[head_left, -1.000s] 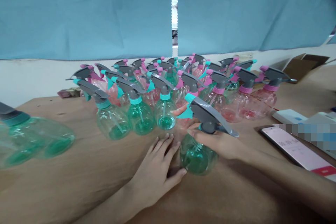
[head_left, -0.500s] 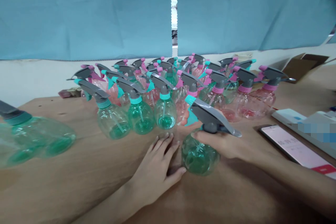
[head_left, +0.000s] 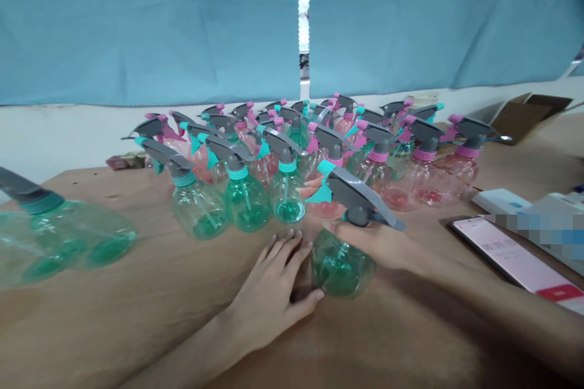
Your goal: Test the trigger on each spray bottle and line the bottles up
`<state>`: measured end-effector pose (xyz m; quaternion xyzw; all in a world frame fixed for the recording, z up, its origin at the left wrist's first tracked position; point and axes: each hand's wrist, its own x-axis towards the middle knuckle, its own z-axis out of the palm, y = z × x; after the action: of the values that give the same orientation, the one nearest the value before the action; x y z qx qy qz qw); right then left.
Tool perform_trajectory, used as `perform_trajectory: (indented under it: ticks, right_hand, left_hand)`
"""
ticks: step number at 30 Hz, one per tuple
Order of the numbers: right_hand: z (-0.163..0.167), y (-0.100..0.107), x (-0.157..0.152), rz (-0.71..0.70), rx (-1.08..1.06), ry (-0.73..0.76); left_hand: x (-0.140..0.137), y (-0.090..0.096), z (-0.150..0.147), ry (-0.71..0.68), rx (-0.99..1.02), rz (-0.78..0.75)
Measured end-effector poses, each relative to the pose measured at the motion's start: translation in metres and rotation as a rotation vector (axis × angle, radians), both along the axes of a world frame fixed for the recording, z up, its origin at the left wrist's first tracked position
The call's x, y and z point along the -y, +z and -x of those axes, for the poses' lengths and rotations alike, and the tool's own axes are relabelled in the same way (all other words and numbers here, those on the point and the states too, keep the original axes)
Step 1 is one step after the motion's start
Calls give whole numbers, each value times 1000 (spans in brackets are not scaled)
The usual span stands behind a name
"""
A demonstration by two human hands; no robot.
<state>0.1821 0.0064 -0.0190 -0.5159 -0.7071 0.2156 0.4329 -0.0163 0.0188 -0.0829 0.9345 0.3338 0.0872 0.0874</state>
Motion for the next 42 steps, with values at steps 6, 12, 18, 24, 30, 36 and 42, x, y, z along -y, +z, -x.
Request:
perform_trajectory:
  ticks: [6, 12, 18, 24, 30, 36, 42]
  right_hand:
    - [4, 0, -1, 23, -123, 58]
    - [22, -4, -8, -47, -288, 257]
    - [69, -9, -10, -110, -262, 304]
    - [137, -10, -7, -150, -255, 406]
    - [184, 7, -17, -168, -125, 602]
    - [172, 47, -36, -132, 355, 631]
    - [157, 82, -70, -533, 384, 155]
  left_hand:
    - [7, 3, -1, 40, 132, 92]
    - [18, 8, 4, 102, 315, 129]
    - [31, 18, 32, 196, 453, 118]
    - [48, 26, 77, 293, 537, 3]
    - [53, 32, 131, 360, 483, -279]
    - [40, 37, 187, 527, 391, -362]
    - [6, 29, 211, 613, 370, -424]
